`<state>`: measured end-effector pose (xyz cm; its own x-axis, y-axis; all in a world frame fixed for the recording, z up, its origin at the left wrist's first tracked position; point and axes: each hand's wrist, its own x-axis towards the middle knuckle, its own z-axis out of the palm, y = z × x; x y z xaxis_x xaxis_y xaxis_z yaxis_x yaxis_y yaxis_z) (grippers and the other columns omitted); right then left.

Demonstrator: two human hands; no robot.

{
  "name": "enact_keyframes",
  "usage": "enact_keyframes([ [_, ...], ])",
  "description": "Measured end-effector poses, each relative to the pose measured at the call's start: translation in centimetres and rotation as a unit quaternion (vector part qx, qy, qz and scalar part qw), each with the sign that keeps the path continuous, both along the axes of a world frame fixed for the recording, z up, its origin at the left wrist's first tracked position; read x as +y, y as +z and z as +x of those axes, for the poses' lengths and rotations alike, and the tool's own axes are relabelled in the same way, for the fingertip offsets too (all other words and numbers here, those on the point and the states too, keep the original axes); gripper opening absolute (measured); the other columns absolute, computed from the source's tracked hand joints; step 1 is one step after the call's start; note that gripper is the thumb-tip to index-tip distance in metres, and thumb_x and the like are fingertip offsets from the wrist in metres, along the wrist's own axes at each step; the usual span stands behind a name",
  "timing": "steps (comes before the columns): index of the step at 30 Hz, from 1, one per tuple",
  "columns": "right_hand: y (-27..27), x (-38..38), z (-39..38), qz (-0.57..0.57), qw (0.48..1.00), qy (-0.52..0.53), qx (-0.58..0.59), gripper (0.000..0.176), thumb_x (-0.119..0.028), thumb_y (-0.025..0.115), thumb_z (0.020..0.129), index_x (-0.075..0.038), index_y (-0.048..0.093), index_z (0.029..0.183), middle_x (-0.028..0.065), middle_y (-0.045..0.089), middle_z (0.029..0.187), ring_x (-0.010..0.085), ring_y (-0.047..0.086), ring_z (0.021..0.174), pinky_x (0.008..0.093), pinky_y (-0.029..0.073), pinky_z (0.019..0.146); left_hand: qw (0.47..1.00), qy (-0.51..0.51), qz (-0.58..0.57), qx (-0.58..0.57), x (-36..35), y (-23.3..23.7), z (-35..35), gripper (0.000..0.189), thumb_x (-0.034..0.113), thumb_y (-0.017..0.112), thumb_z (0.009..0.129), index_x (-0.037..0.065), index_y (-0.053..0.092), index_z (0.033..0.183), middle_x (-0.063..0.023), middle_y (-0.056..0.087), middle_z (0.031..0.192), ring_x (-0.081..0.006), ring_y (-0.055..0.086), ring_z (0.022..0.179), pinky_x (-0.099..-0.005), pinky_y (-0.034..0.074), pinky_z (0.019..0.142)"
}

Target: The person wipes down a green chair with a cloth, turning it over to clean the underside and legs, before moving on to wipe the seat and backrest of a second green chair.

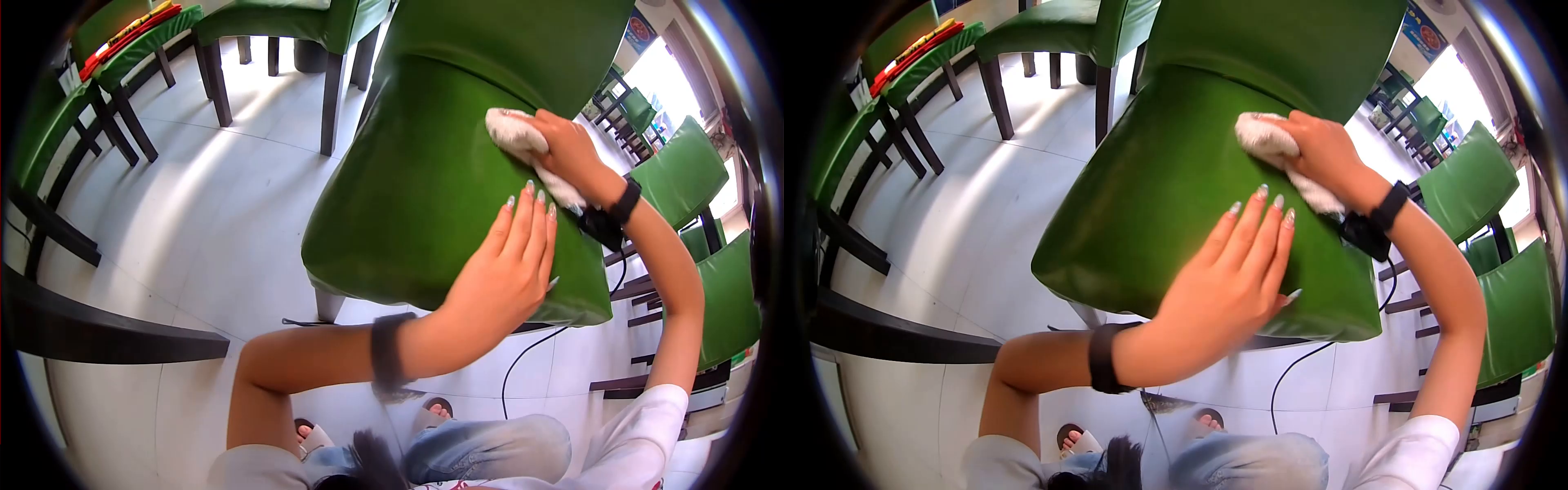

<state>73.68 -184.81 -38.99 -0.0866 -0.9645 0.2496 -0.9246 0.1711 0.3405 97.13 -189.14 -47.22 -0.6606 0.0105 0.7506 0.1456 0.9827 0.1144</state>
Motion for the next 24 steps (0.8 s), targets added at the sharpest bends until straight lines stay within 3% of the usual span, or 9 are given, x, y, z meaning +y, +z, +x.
enact_keyframes([
  [2,-0.5,-1.1,-3.9,0.002,0.998,-0.026,0.056,0.055,-0.023,0.067,0.079,-0.029,0.052,0.131,0.0086,0.059,0.084,0.0313,0.062,0.076,0.0422,0.05,0.065,1.0,0.003,-0.012,-0.009,0.4,-0.9,-1.2,0.057,0.031,0.055,0.086,-0.012,0.05,0.123,-0.0259,0.051,0.127,-0.0376,0.045,0.125,-0.0441,0.036,0.105],
  [5,-0.9,-2.3,-10.5,0.006,0.987,-0.115,0.108,0.041,-0.019,0.065,0.079,-0.022,0.061,0.12,0.0116,0.062,0.089,0.0334,0.063,0.082,0.0431,0.051,0.071,1.0,-0.019,-0.018,-0.012,-0.1,-1.3,-0.9,0.054,0.031,0.05,0.09,-0.013,0.052,0.121,-0.0266,0.052,0.125,-0.0382,0.047,0.123,-0.0437,0.037,0.104],
  [8,-1.3,-2.6,-13.1,-0.003,0.986,-0.169,0.0,0.034,-0.011,0.06,0.078,-0.013,0.063,0.112,0.0162,0.065,0.099,0.0383,0.062,0.088,0.0443,0.05,0.077,0.999,-0.029,-0.017,-0.012,-0.3,-1.4,-0.9,0.051,0.029,0.048,0.091,-0.014,0.053,0.119,-0.027,0.053,0.123,-0.0383,0.049,0.12,-0.043,0.038,0.103],
  [11,-1.3,-1.5,-12.5,0.005,0.984,-0.06,-0.167,0.031,-0.009,0.06,0.077,-0.009,0.064,0.108,0.0168,0.065,0.1,0.0384,0.061,0.091,0.043,0.05,0.079,0.999,-0.046,0.003,-0.016,-0.5,-1.4,-0.9,0.051,0.028,0.049,0.091,-0.014,0.052,0.12,-0.0275,0.051,0.125,-0.0387,0.048,0.121,-0.0434,0.038,0.103],
  [13,-1.1,-0.2,-9.2,0.03,0.99,0.03,-0.133,0.032,-0.008,0.063,0.074,-0.008,0.064,0.106,0.0165,0.062,0.105,0.0379,0.06,0.095,0.0428,0.048,0.082,0.998,-0.058,0.018,-0.008,-0.6,-1.0,-0.9,0.052,0.027,0.052,0.089,-0.014,0.05,0.122,-0.028,0.049,0.128,-0.0394,0.047,0.122,-0.044,0.039,0.103],
  [17,1.1,3.7,1.7,0.078,0.983,0.056,-0.159,0.049,-0.001,0.067,0.066,-0.012,0.062,0.113,0.0121,0.059,0.11,0.0357,0.062,0.091,0.0412,0.052,0.074,0.996,-0.072,0.054,0.009,-0.8,-0.4,-0.6,0.058,0.023,0.06,0.083,-0.012,0.046,0.127,-0.0288,0.04,0.136,-0.0419,0.042,0.125,-0.0452,0.038,0.103],
  [19,1.6,6.0,4.7,0.109,0.977,0.087,-0.164,0.04,-0.004,0.068,0.067,-0.008,0.062,0.106,0.0132,0.059,0.109,0.0349,0.062,0.088,0.0404,0.053,0.071,0.996,-0.073,0.056,0.012,-0.8,-0.3,-0.5,0.058,0.022,0.062,0.082,-0.011,0.046,0.127,-0.0288,0.04,0.136,-0.0424,0.042,0.125,-0.0453,0.039,0.102],
  [23,1.6,10.0,9.2,0.112,0.974,0.159,-0.117,0.023,-0.014,0.071,0.067,-0.004,0.059,0.084,0.0094,0.056,0.091,0.0269,0.061,0.073,0.0358,0.052,0.059,0.991,-0.125,-0.008,0.048,-0.6,-0.8,0.2,0.053,0.024,0.064,0.082,-0.004,0.052,0.126,-0.023,0.053,0.124,-0.0356,0.054,0.113,-0.0437,0.046,0.095],
  [24,1.6,10.9,10.4,0.122,0.975,0.157,-0.101,0.021,-0.015,0.07,0.067,-0.005,0.059,0.083,0.0081,0.056,0.089,0.0244,0.06,0.071,0.0341,0.052,0.057,0.984,-0.117,-0.062,0.116,-0.4,-1.0,0.6,0.04,0.019,0.065,0.083,0.001,0.06,0.119,-0.018,0.062,0.11,-0.0298,0.062,0.099,-0.039,0.052,0.087],
])
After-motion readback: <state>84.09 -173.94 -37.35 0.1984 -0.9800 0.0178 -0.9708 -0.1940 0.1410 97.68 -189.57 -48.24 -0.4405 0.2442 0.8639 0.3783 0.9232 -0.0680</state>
